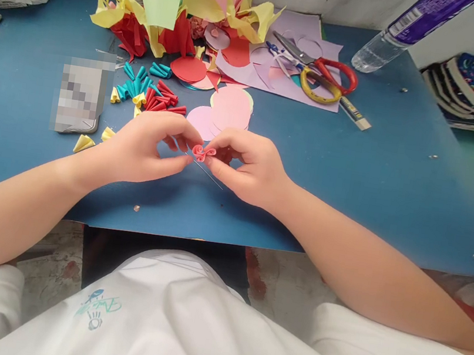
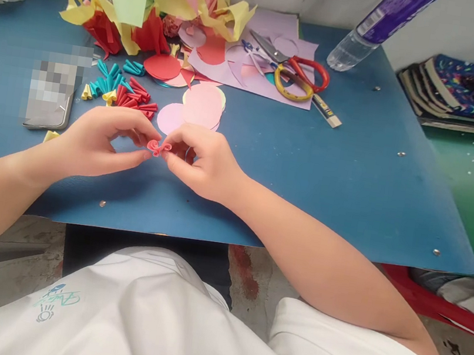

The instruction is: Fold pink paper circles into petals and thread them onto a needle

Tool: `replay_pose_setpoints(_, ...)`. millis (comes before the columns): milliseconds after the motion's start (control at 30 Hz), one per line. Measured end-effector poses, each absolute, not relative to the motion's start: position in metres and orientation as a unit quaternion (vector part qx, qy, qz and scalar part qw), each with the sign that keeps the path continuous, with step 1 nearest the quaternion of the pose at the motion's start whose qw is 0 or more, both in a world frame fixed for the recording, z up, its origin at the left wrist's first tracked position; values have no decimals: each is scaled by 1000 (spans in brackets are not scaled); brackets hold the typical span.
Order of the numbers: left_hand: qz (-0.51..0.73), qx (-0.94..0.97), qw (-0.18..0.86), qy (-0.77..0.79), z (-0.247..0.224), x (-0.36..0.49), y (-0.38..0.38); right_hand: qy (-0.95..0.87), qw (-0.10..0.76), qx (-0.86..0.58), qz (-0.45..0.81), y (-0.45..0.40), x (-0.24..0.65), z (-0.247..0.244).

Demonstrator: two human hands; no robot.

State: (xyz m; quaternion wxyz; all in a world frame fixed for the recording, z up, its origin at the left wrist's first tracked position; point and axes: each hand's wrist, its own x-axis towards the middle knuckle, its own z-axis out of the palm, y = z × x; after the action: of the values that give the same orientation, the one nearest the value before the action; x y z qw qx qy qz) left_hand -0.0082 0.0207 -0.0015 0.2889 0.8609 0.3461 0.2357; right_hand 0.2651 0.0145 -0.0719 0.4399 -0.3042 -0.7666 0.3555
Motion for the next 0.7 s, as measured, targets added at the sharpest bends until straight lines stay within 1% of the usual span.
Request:
replay_pose_setpoints(167, 235, 866, 258, 357, -5, -6, 20, -758, 423, -306, 391, 14, 264, -70)
replay_pose_setpoints(300, 231, 865, 264, 359, -7, -5, 19, -757, 415, -310, 399, 14, 264, -68)
replay_pose_setpoints(500, 244, 855, 305, 343, -3, -3, 17, -756, 404, -303, 416, 12, 264, -64)
replay_pose_setpoints(700, 269, 832, 365, 320, -3, -2, 14, -735, 388, -305, 465, 11, 264, -58)
